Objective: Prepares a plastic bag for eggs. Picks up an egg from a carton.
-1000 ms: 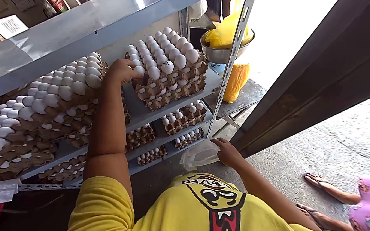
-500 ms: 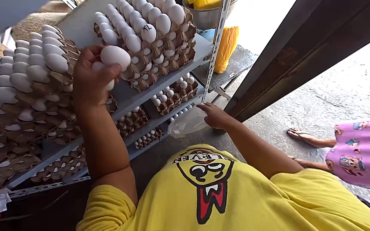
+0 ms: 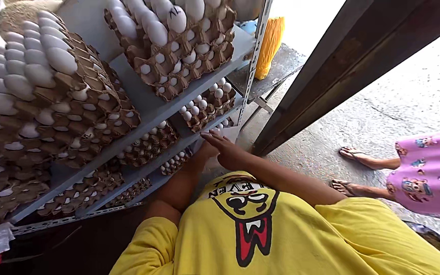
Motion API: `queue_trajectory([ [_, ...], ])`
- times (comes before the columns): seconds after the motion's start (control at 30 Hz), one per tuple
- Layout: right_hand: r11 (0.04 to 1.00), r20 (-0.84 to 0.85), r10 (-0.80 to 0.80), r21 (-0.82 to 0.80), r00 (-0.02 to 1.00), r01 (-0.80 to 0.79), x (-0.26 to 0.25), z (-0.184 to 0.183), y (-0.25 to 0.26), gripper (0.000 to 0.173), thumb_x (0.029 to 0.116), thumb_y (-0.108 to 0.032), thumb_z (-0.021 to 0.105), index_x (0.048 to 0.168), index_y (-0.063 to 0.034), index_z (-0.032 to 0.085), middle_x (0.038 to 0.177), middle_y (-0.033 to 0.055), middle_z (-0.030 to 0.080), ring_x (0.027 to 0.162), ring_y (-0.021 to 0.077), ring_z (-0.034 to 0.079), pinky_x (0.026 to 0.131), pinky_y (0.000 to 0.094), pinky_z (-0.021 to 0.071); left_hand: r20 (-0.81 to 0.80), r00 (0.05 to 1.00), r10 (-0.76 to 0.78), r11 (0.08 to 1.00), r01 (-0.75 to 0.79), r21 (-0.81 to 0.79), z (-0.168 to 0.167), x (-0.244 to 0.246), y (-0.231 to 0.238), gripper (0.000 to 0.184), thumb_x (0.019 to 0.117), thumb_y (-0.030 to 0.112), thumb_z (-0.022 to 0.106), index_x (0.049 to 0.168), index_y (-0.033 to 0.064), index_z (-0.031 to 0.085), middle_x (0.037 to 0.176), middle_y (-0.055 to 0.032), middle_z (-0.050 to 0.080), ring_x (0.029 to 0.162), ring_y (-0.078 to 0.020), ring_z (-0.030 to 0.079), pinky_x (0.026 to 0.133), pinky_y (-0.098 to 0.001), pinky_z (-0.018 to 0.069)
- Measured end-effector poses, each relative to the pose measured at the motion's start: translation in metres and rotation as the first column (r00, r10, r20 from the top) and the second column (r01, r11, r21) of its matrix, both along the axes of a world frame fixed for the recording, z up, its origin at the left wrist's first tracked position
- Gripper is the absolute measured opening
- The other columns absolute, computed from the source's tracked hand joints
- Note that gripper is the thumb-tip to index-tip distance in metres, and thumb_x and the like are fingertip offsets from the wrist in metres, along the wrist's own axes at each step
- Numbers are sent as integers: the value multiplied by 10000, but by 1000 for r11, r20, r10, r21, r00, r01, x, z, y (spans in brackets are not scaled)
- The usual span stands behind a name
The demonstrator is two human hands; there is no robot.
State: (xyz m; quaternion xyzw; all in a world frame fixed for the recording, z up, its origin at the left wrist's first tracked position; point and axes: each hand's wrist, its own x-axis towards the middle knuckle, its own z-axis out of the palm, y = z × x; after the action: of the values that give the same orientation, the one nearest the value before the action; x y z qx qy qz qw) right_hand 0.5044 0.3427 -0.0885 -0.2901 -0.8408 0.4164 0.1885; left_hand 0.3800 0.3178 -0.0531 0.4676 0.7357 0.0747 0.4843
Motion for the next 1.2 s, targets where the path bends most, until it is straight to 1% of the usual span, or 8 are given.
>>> queue_trajectory([
  [0.13, 990, -62, 30, -137, 998, -38, 3, -13, 9, 874, 795, 191, 539, 1595, -123, 382, 1647, 106, 369, 1537, 286, 312, 1212, 564, 321, -146, 909, -390, 917, 368, -153, 22, 13, -1, 434, 1056, 60, 498, 1452, -114, 461, 1505, -296, 480, 1420, -377, 466, 1183, -465, 343],
  [0.23, 974, -50, -42, -223, 998, 30, 9, -30, 13, 865, 802, 163, 540, 1603, -101, 351, 1630, 164, 372, 1510, 279, 359, 1231, 458, 329, -248, 820, -516, 855, 474, -211, -34, 15, -3, 535, 1078, 127, 491, 1575, -2, 341, 1599, -280, 361, 1480, -429, 368, 1202, -548, 307],
  [0.3, 961, -49, -100, -263, 994, 84, 12, -39, 13, 860, 815, 151, 560, 1608, -94, 334, 1633, 189, 352, 1507, 283, 362, 1230, 441, 330, -237, 766, -597, 800, 591, -104, -98, -6, 1, 555, 1071, 186, 505, 1578, 14, 356, 1561, -348, 354, 1435, -524, 371, 1142, -632, 363],
  [0.57, 922, -148, -145, -379, 978, 79, 25, -38, 11, 879, 792, 128, 539, 1611, -74, 294, 1657, 144, 312, 1519, 217, 330, 1233, 408, 317, -260, 606, -752, 608, 790, 81, -116, -26, 9, 351, 1065, 177, 511, 1380, 85, 636, 1561, -214, 431, 1483, -436, 326, 1154, -677, 282],
  [0.77, 902, -228, -215, -418, 949, 104, 31, -33, 13, 879, 782, 114, 549, 1606, -66, 299, 1624, 154, 365, 1450, 193, 430, 1175, 379, 403, -193, 628, -754, 535, 757, 376, 43, -60, 22, 271, 1018, 100, 586, 1226, -25, 706, 1151, -181, 730, 1085, -254, 701, 1006, -435, 534],
  [0.93, 893, -223, -270, -422, 937, 157, 38, -38, 17, 885, 778, 123, 548, 1606, -64, 297, 1612, 160, 383, 1439, 196, 447, 1171, 383, 411, -458, 886, 72, 463, 377, 802, 180, -123, 76, 257, 1023, 141, 596, 1218, 8, 699, 1177, -156, 710, 1054, -213, 700, 949, -398, 573],
  [1.03, 886, -196, -299, -420, 934, 195, 42, -39, 19, 889, 779, 139, 537, 1609, -66, 295, 1609, 175, 380, 1445, 213, 438, 1173, 383, 403, -534, 765, 359, 670, 187, 718, 217, -153, 131, 507, 950, 137, 684, 1424, 14, 552, 1382, -224, 586, 1271, -350, 582, 1082, -511, 467],
  [1.2, 871, -184, -334, -435, 925, 228, 49, -37, 24, 891, 777, 153, 533, 1609, -59, 291, 1619, 179, 363, 1461, 220, 419, 1183, 387, 392, -640, 724, 259, 800, 211, 562, 217, -192, 180, 573, 857, 175, 811, 1375, 33, 612, 1306, -225, 649, 1244, -384, 608, 1076, -598, 450],
])
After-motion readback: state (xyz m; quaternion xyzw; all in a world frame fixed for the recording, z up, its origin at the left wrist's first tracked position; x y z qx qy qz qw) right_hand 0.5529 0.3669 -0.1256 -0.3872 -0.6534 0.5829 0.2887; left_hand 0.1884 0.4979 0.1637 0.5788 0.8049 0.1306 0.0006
